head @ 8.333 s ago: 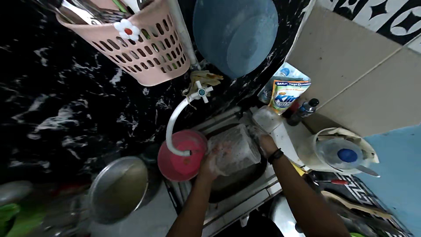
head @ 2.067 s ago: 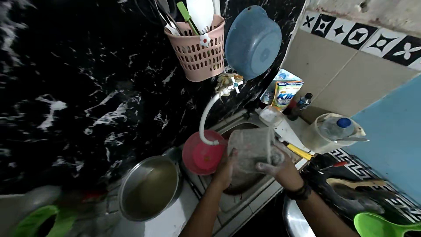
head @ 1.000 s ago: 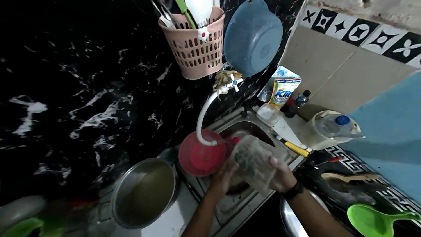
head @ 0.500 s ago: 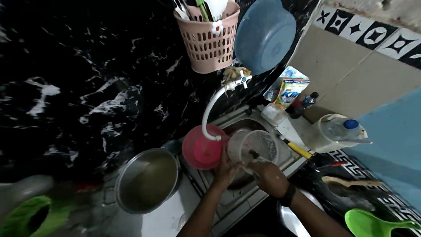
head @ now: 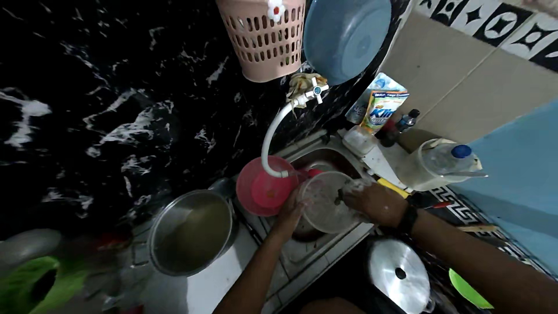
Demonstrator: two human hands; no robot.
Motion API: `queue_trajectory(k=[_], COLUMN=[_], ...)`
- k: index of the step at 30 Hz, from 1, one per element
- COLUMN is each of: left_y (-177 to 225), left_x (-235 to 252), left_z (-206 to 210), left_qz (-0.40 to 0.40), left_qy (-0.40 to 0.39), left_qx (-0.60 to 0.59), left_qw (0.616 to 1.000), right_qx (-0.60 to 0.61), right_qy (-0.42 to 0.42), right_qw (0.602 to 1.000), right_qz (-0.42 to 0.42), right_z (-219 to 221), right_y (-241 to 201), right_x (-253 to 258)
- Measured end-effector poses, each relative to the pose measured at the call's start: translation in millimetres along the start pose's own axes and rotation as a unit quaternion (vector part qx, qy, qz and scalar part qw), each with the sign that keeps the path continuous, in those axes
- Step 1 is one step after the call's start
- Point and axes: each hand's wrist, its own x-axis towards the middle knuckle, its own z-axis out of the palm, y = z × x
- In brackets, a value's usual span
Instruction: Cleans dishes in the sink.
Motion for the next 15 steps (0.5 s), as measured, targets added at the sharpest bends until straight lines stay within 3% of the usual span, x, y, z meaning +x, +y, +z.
queue_trajectory(k=[5, 7, 10, 12, 15], left_y=[9.1, 7.1, 7.3, 7.9, 9.3], left_x=[11.3, 13.3, 11.7, 10.5, 6.2], left_z=[6.7, 5.0, 10.5, 18.3, 24.5], left_qz=[0.028, 0.042, 0.042, 0.06, 0.095], left_qy=[0.034, 0.046, 0.049, 0.044, 0.047], left_qx=[-0.02, -0.001, 0.023, 0.039, 0.038], left_qw=[0.999, 0.998, 0.998, 0.996, 0.994], right_qx=[0.059, 0.155, 0.267, 0.253, 0.088], right_qy=[-0.04, 0.036, 0.242, 0.251, 0.195], right_qw=[0.995, 0.981, 0.928, 0.932, 0.976], right_qz=[0.076, 0.112, 0.095, 0.06, 0.031], right_z=[-41.5, -55.1, -53.3, -45.4, -34.9], right_y=[11.9, 20.4, 14.0, -4.8, -21.6], right_x=[1.5, -4.6, 8.1, 30.6, 56.4])
